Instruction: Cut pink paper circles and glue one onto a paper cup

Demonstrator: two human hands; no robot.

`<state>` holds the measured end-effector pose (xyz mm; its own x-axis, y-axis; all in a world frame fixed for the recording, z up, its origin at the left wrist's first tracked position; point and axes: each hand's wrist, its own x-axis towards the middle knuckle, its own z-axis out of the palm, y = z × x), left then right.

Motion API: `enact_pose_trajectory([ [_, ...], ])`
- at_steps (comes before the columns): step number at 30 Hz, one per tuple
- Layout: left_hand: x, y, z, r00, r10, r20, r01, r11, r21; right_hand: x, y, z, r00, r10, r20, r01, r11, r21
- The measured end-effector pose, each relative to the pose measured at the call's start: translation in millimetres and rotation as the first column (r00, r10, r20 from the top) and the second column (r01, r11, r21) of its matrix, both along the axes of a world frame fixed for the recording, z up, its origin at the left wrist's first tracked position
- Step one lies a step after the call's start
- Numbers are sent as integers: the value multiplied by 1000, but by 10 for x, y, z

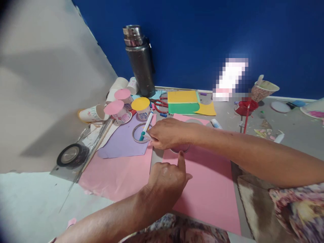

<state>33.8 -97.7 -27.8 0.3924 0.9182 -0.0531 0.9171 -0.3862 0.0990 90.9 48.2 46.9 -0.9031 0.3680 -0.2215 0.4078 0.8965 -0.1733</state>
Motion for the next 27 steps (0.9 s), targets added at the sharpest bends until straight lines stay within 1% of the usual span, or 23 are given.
enact_pose_trajectory([
  [3,3,-3,-18,1000,10,7,-10,1000,10,-9,55,-5,999,-47,-23,48,997,52],
  [7,1,-5,-36,1000,9,0,-8,999,39,21,185,-26,993,-92,-68,95,995,39],
  [12,-2,-24,-31,1000,-4,-15,6,995,102,124,364,-71,965,-201,-168,187,978,-96],
  [14,3,-34,-18,1000,1,-20,1,994,112,179,429,-91,953,-231,-199,206,969,-140],
  [19,22,-36,16,998,41,-39,-37,995,87,345,559,-148,929,-297,-220,255,946,-200],
  [22,34,-14,41,998,47,-52,-44,998,47,479,608,-159,903,-357,-239,314,928,-201],
  [25,37,32,107,995,63,-72,-64,998,-16,667,590,-102,876,-405,-263,366,912,-187],
  [27,23,81,177,994,70,-83,-74,996,-53,829,508,-32,854,-438,-281,400,898,-184],
])
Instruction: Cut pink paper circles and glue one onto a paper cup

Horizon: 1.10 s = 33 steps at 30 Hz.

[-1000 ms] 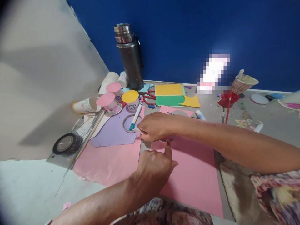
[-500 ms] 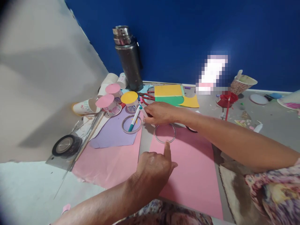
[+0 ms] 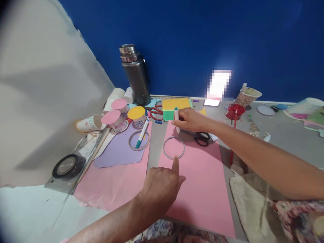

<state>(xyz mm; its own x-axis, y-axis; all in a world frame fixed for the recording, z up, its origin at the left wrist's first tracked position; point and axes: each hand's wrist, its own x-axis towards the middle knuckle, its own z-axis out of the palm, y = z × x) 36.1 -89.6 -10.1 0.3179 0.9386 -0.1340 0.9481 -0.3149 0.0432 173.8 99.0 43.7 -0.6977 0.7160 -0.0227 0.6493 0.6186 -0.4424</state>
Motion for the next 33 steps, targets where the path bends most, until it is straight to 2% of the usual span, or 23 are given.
enact_pose_trajectory([
  [5,-67,195,133,1000,9,18,-8,1000,-30,463,-414,70,983,-144,-110,151,986,63],
  [7,-76,271,140,1000,7,13,-7,1000,-22,625,-581,4,972,-168,-165,182,980,75],
  [10,-88,309,152,1000,-16,-22,17,1000,21,811,-741,-155,966,-120,-228,169,963,211],
  [12,-149,266,188,998,16,-59,-12,998,63,902,-778,-262,978,-100,-184,154,939,307],
  [14,-296,185,238,990,107,-95,-93,985,145,978,-769,-350,990,-119,-73,138,915,379],
  [16,-529,106,278,959,254,-129,-226,954,196,1041,-731,-421,980,-188,65,139,883,448],
  [19,-942,57,289,872,458,-171,-417,880,230,1114,-661,-502,913,-331,239,161,830,533],
  [21,-1161,74,281,819,534,-211,-493,842,219,1144,-627,-531,876,-380,295,171,819,547],
  [23,-1279,106,284,774,605,-188,-572,795,201,1161,-607,-539,861,-396,320,177,823,540],
  [25,-1291,122,296,735,676,-51,-652,726,218,1176,-596,-539,848,-409,337,184,823,537],
  [27,-1225,106,303,711,672,206,-703,690,172,1200,-584,-549,832,-429,351,197,821,536],
  [28,-1175,84,302,677,643,358,-707,704,73,1218,-576,-559,823,-442,356,207,818,537],
  [29,-1119,56,298,598,622,506,-685,724,-81,1240,-568,-572,816,-451,361,214,816,537],
  [31,-1008,-9,288,344,660,668,-513,728,-455,1284,-554,-591,807,-460,371,218,816,536],
  [33,-918,-67,285,128,725,677,-306,678,-668,1312,-552,-585,805,-465,369,220,811,543],
])
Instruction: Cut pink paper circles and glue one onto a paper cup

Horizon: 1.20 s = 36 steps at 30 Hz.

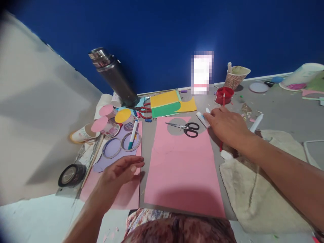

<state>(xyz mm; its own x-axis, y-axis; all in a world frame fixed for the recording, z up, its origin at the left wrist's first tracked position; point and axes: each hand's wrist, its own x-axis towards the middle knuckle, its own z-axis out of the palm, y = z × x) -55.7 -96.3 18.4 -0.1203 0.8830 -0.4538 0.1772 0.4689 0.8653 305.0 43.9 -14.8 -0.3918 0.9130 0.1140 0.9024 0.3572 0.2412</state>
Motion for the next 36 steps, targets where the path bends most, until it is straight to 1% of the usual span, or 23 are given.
enact_pose_trajectory([
  [2,59,-36,11,983,19,185,-12,999,-37,-10,-19,36,1000,24,-15,-24,999,32],
  [4,94,-47,33,957,37,287,-20,998,-61,-64,-62,75,993,96,-64,-91,993,76],
  [6,123,-33,58,933,48,356,-14,995,-99,-152,-121,81,969,191,-156,-177,979,100],
  [7,139,-19,68,923,63,379,-21,993,-113,-201,-150,67,957,199,-211,-185,979,86],
  [10,198,51,75,884,139,445,-85,987,-140,-323,-213,-16,940,232,-249,-235,972,17],
  [12,247,110,55,851,168,497,-103,983,-155,-371,-223,-59,942,187,-280,-208,977,-47],
  [15,344,197,0,830,145,539,-72,985,-154,-416,-198,-60,947,107,-302,-151,980,-127],
  [18,479,263,-47,848,91,522,-28,992,-127,-464,-145,-33,944,45,-328,-112,976,-189],
  [21,597,323,-78,866,20,500,18,997,-72,-499,-97,-24,930,9,-369,-95,972,-215],
  [24,588,403,-98,879,-13,476,20,1000,-11,-487,-77,8,909,-17,-417,-80,973,-215],
  [25,542,436,-96,883,-20,469,18,1000,10,-472,-76,32,877,-49,-478,-75,968,-238],
  [26,474,473,-86,885,-35,465,20,999,37,-453,-78,63,815,-101,-571,-85,953,-290],
  [27,388,511,-68,889,-51,454,22,997,70,-431,-82,100,706,-180,-685,-120,923,-366],
  [28,288,551,-42,897,-77,434,39,995,96,-408,-87,139,550,-282,-786,-201,869,-453],
  [29,179,591,-9,892,-134,431,81,987,139,-385,-93,179,370,-398,-840,-301,803,-514],
  [30,69,630,27,887,-190,422,122,975,183,-363,-100,216,211,-498,-841,-398,742,-540],
  [31,-38,669,65,881,-246,405,166,961,222,-342,-108,246,99,-570,-816,-474,694,-542],
  [32,-134,707,101,877,-288,385,201,947,251,-324,-115,269,22,-617,-786,-521,664,-536],
  [33,-214,746,134,873,-326,362,232,932,278,-308,-121,283,-28,-645,-763,-545,650,-530],
  [34,-274,786,162,868,-362,339,264,916,302,-295,-126,287,-58,-661,-748,-553,645,-527],
  [36,-329,874,203,846,-435,310,326,880,345,-276,-127,267,-80,-672,-736,-546,647,-531],
])
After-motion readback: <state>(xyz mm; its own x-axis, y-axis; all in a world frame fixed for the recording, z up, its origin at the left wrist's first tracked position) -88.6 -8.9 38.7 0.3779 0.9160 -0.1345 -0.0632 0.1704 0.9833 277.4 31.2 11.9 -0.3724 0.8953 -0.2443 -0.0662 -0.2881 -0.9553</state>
